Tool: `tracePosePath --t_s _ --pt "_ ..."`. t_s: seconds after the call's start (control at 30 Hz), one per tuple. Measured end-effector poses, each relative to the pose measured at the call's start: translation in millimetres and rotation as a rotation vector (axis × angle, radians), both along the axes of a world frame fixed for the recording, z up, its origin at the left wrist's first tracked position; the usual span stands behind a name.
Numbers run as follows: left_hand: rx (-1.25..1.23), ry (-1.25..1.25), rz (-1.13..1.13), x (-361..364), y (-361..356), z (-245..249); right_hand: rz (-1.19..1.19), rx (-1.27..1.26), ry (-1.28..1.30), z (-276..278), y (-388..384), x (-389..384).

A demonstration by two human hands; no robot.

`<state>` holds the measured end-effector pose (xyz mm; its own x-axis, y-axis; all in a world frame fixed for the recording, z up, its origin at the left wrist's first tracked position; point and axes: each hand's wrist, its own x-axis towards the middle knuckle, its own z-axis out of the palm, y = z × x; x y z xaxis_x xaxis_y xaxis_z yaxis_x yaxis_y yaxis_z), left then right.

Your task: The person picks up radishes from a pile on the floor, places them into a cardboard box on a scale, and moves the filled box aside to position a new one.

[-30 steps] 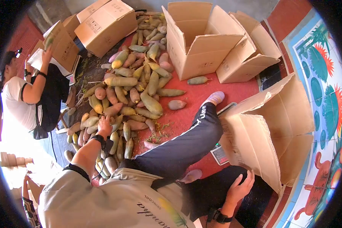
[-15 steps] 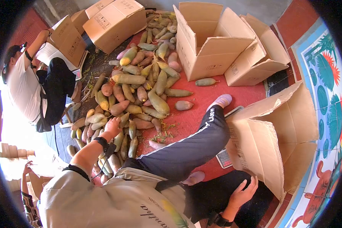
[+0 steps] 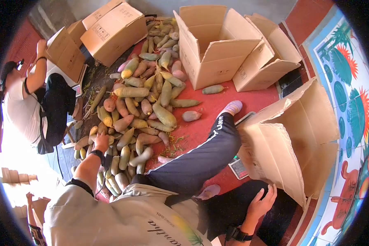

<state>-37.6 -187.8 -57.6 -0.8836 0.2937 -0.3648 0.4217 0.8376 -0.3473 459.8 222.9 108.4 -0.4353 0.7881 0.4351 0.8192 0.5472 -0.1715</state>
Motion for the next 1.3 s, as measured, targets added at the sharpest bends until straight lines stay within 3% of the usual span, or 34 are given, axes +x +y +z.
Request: tracePosePath --t_s 0.17,0.27,0.4,0.5,0.67,0.73,0.8,0.87,0.9,0.97,1.1,1.2,1.3 --pt "0.030 0.078 -0.155 -3.7 10.0 2.2 0.001 0.009 0.012 0.1 1.2 -3.7" --pt "0.220 0.107 -0.159 -5.3 46.6 35.5 -0.005 -0.028 0.024 -1.7 3.5 -3.7" --pt "0.538 0.192 -0.105 -5.3 96.1 69.0 0.005 -0.014 0.050 -1.2 1.4 -5.5" --pt "1.087 0.222 -0.284 -7.4 133.3 84.7 -0.005 -0.007 0.056 -2.0 1.0 -1.5" --pt "1.342 0.082 -0.230 20.8 211.9 162.4 0.024 0.011 0.057 2.0 -0.9 4.5" --pt "1.610 -0.246 0.003 29.7 240.0 185.1 0.056 0.048 0.072 15.1 -2.3 0.8" --pt "1.692 -0.277 -0.080 31.1 262.6 192.2 0.134 0.226 0.075 33.7 -2.5 -3.8" --pt "1.909 -0.726 0.076 62.9 287.0 238.7 0.149 0.308 0.096 54.3 0.5 -7.2" --pt "1.951 -0.796 0.053 75.5 297.4 256.1 0.116 0.394 0.100 67.9 1.6 -11.4" --pt "2.001 -0.906 0.012 90.4 317.8 275.4 0.039 0.521 0.110 85.7 9.9 -17.6" --pt "2.091 -1.120 -0.110 127.0 354.9 311.1 -0.155 0.494 -0.016 101.8 34.9 -32.6" --pt "2.011 -1.271 -0.137 148.3 377.2 326.1 -0.153 0.366 -0.001 100.6 36.9 -32.5" --pt "2.015 -1.422 -0.199 172.0 398.6 338.7 -0.081 0.464 0.023 93.7 31.1 -38.1"
